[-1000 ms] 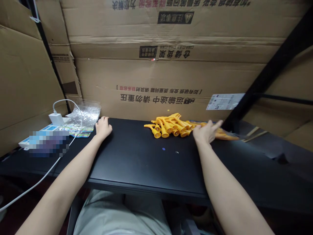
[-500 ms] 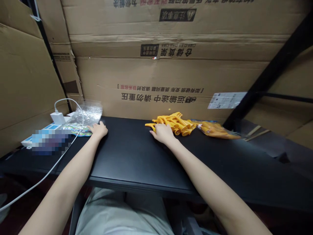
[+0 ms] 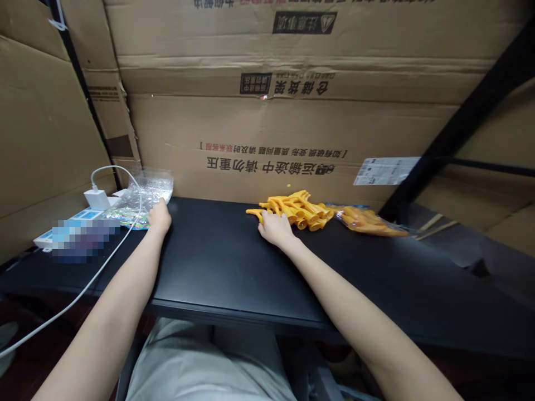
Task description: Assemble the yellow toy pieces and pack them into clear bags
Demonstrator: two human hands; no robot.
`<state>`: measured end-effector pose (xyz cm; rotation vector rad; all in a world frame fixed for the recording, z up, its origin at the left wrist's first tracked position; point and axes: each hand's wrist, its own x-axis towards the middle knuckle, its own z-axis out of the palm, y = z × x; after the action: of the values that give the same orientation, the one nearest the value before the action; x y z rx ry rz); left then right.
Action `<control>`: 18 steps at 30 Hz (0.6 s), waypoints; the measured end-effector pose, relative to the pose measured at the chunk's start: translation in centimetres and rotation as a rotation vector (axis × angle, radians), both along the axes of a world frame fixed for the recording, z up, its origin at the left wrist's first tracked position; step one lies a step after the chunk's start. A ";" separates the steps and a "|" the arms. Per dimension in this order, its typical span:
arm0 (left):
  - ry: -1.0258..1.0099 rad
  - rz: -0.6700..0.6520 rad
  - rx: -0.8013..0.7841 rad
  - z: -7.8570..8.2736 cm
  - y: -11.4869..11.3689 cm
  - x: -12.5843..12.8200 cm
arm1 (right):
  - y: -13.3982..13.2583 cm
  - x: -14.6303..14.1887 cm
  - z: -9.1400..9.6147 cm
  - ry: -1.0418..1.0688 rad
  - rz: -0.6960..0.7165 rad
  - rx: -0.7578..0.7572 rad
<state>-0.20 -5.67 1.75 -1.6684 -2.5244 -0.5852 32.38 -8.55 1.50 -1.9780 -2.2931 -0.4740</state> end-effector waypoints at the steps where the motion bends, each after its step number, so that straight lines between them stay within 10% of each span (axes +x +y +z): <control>1: -0.001 -0.010 0.019 0.0 0.0 0.0 | 0.0 0.0 0.0 0.002 0.002 0.002; 12: -0.030 -0.091 0.254 0.3 0.0 0.4 | 0.0 0.0 -0.1 0.040 0.014 -0.009; 18: -0.123 -0.519 0.412 1.4 -0.5 3.0 | 0.0 -0.1 0.0 0.056 0.015 -0.008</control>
<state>2.80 -6.16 3.14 -2.1506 -1.8331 -1.1793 32.31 -8.54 1.46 -1.9504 -2.2786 -0.4034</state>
